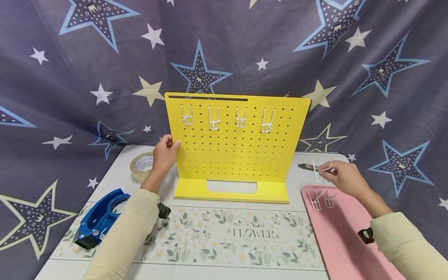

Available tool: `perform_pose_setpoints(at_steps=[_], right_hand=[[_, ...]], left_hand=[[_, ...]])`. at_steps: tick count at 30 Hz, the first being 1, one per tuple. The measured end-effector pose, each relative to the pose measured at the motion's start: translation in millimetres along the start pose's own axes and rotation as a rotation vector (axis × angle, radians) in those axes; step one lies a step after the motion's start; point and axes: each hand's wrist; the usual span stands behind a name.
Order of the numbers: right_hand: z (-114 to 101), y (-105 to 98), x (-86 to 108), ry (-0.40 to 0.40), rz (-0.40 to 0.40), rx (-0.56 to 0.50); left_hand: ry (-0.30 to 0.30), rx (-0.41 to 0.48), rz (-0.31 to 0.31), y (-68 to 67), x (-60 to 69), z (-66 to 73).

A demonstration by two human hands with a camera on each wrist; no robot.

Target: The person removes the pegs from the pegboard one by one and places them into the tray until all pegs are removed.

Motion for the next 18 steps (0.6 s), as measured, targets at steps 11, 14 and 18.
perform_pose_setpoints(at_steps=[11,14,18], right_hand=[[55,-15,41.9,0.127,-0.125,0.04],[64,-14,52.4,0.167,-0.169,0.03],[74,-8,64.2,0.224,-0.231,0.01]], left_hand=[[0.009,-0.005,0.0,1.2,-0.1,-0.1],[0.005,-0.004,-0.001,1.5,0.2,0.5],[-0.003,-0.004,0.0,2.3,0.1,0.5]])
Point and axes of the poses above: each hand's wrist, its own x-axis away from the middle knuckle, its own y-axis out of the palm, z = x × y, and after that the axes turned 9 degrees about -x, right-handed
